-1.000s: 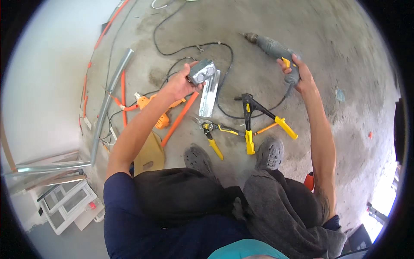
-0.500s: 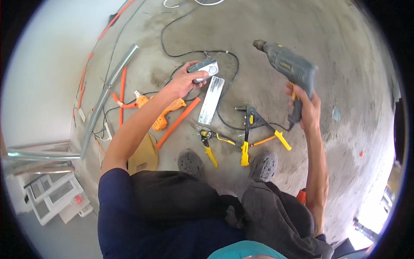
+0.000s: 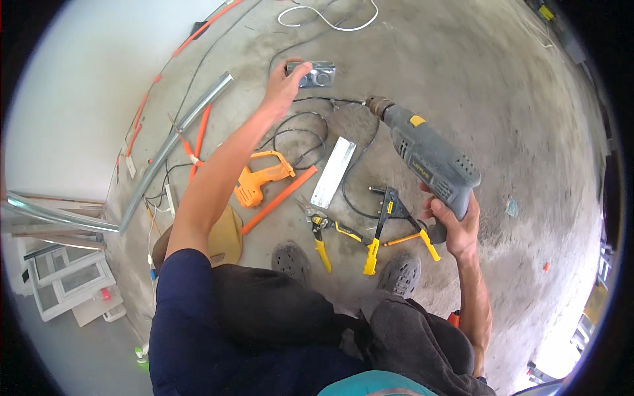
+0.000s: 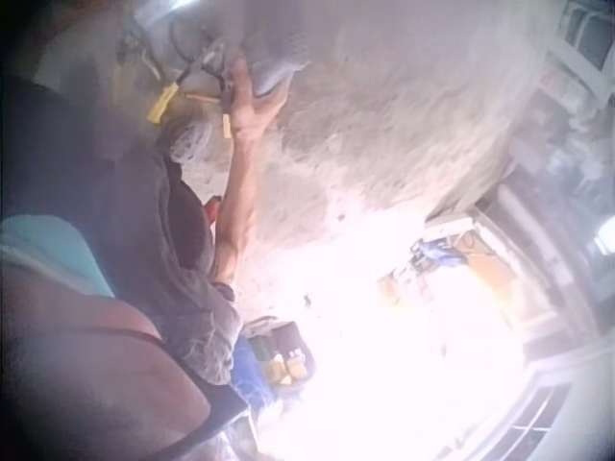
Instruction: The person fastens a metal plate to an electrical box using a hand riveter, then drills into the box using a power drill.
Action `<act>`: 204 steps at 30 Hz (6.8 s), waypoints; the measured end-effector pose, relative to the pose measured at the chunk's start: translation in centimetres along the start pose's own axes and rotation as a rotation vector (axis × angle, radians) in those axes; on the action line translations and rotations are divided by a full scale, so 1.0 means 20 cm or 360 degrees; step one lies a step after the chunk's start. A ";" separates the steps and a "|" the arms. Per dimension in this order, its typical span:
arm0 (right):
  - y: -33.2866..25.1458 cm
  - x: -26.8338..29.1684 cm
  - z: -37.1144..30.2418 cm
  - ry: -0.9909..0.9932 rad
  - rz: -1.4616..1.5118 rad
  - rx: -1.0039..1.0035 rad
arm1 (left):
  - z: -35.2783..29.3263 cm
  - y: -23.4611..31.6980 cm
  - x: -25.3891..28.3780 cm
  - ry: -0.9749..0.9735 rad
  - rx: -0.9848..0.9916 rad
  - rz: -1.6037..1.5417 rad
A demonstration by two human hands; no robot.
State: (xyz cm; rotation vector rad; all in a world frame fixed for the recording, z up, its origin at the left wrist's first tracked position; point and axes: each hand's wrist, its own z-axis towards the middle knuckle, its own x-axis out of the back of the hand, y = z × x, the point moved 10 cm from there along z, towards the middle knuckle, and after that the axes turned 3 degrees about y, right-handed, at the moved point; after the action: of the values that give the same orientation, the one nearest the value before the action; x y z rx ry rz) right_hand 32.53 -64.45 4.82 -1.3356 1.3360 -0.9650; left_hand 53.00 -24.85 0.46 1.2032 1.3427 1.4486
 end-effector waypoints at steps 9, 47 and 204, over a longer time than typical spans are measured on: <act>-0.16 -0.06 -0.12 -0.0001 -0.0617 0.0328 | 0.03 0.31 -0.08 0.0308 -0.0610 0.0745; -0.26 -0.15 -0.15 -0.0024 -0.0926 0.0775 | -0.17 0.41 -0.18 0.0304 -0.0827 0.1026; 0.44 0.59 0.12 0.0337 0.1044 -0.0284 | -0.39 -0.11 0.02 -0.0394 0.0362 0.0423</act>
State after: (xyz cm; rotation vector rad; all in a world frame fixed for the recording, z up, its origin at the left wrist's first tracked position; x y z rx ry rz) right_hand 33.97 -75.10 -5.45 -0.8297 1.8954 -0.5472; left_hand 45.22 -26.00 -1.46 1.7041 1.2342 1.2946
